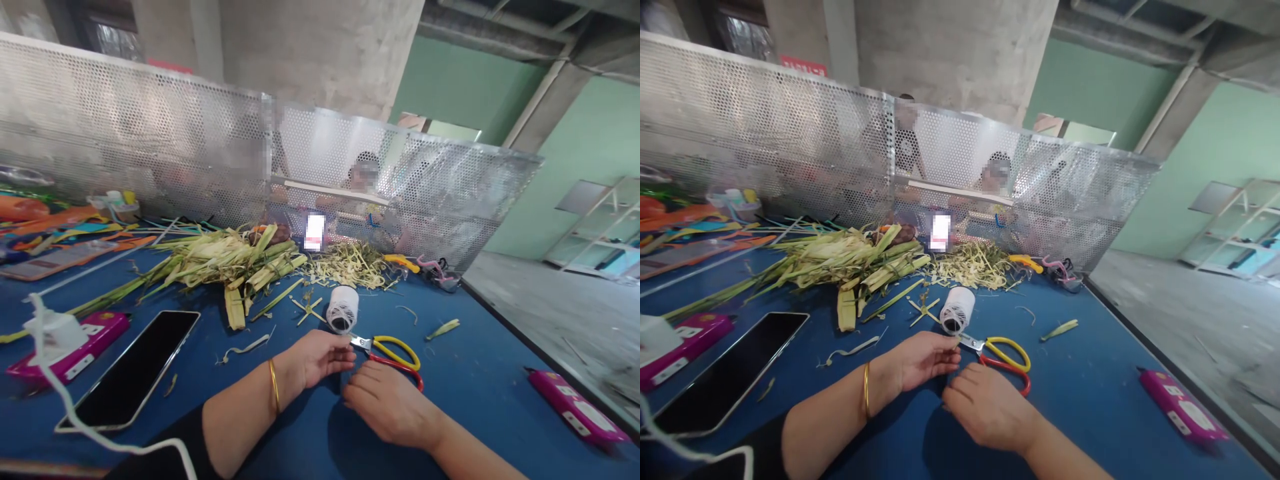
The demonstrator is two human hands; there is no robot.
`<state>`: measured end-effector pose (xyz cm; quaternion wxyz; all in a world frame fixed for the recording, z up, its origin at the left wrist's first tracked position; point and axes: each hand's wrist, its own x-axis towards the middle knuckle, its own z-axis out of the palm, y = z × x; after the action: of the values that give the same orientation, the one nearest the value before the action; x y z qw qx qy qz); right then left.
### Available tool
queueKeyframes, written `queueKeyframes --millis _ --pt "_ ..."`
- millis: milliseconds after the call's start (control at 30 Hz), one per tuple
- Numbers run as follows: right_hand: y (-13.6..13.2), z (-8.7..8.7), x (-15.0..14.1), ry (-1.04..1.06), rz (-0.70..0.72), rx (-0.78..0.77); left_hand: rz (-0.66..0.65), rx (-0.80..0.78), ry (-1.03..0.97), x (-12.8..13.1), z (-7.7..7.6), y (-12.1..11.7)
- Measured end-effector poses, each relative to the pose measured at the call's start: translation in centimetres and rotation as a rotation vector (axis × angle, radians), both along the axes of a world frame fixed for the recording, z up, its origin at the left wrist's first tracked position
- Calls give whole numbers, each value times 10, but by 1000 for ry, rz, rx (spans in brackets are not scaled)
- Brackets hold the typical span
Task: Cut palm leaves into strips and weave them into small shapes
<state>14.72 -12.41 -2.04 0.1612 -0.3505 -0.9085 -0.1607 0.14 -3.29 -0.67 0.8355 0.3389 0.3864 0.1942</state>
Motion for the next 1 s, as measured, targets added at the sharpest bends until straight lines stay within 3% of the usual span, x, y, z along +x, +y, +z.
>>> queueKeyframes --millis 33,100,133,167,300,400,467,700,1000 --pt "5 6 6 42 -25 9 15 9 -4 1 -1 0" --pt "24 22 16 157 -227 130 19 23 -2 2 -1 -1" --pt "36 30 19 138 -341 169 23 30 1 2 -2 -1" --pt "49 37 20 60 -359 186 27 35 5 2 -2 -1" --pt "96 51 9 -291 -112 61 24 47 -3 2 -1 0" --pt "114 50 7 -204 -153 -139 17 50 -21 0 1 1" --pt "117 49 18 -43 -280 -220 7 55 -39 0 2 2" --pt "101 44 97 358 -673 -238 37 66 -44 1 9 2" --pt "75 44 166 635 -765 -420 137 118 -24 1 11 16"
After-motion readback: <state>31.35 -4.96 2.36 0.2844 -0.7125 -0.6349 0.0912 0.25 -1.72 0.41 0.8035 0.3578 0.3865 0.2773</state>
